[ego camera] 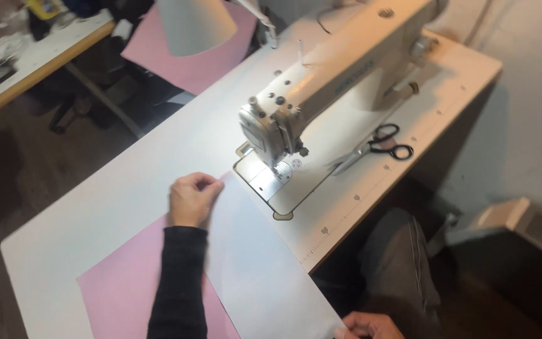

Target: Sewing two pieces of leather or synthetic material together using an industrial sewing machine.

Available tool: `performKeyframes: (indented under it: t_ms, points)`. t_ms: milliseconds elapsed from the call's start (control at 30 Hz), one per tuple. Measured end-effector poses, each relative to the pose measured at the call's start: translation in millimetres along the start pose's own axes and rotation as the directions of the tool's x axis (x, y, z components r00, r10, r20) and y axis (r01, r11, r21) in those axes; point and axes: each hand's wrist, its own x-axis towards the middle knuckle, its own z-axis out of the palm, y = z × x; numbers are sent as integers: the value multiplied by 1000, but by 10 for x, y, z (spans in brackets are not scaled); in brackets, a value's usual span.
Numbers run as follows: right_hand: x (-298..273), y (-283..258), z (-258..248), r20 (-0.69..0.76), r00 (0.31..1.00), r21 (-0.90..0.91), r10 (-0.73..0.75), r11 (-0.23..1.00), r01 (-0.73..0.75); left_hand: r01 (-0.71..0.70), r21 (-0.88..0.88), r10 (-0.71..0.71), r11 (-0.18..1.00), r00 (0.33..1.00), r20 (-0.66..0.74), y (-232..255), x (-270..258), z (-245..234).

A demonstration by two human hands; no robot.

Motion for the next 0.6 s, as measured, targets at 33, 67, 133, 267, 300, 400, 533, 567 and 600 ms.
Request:
performKeyframes:
  t_ms: [33,67,133,267,300,400,533,567,600]
  points:
    - [-24,-181,-66,14,1000,-33,0,999,0,15,-8,-15,1000,999,-32,52,-56,43]
    - [-49,-325,-104,61,997,-129,-38,991,46,42,6,-41,999,998,-42,84,-135,82]
    - [-113,-683,-102,129,990,-233,-57,969,86,90,21,-88,996,994,-65,175,-277,130]
    - [-12,-1424,108,130,974,-371,-184,902,219,148,24,-147,989,987,-70,272,-363,193]
    - [32,-1542,174,147,960,-365,-237,889,275,130,17,-129,991,989,-77,258,-375,232]
    - [87,-1559,262,150,961,-194,-232,947,258,216,12,-215,976,975,-61,346,-435,276]
    - [508,-811,-279,162,975,-287,-153,938,195,241,23,-240,970,970,-34,454,-461,329]
    - [601,-609,-410,201,966,-271,-162,939,213,273,14,-273,962,962,-10,532,-478,333]
    - [709,-424,-555,231,957,-253,-178,938,236,295,2,-295,956,955,19,619,-455,359]
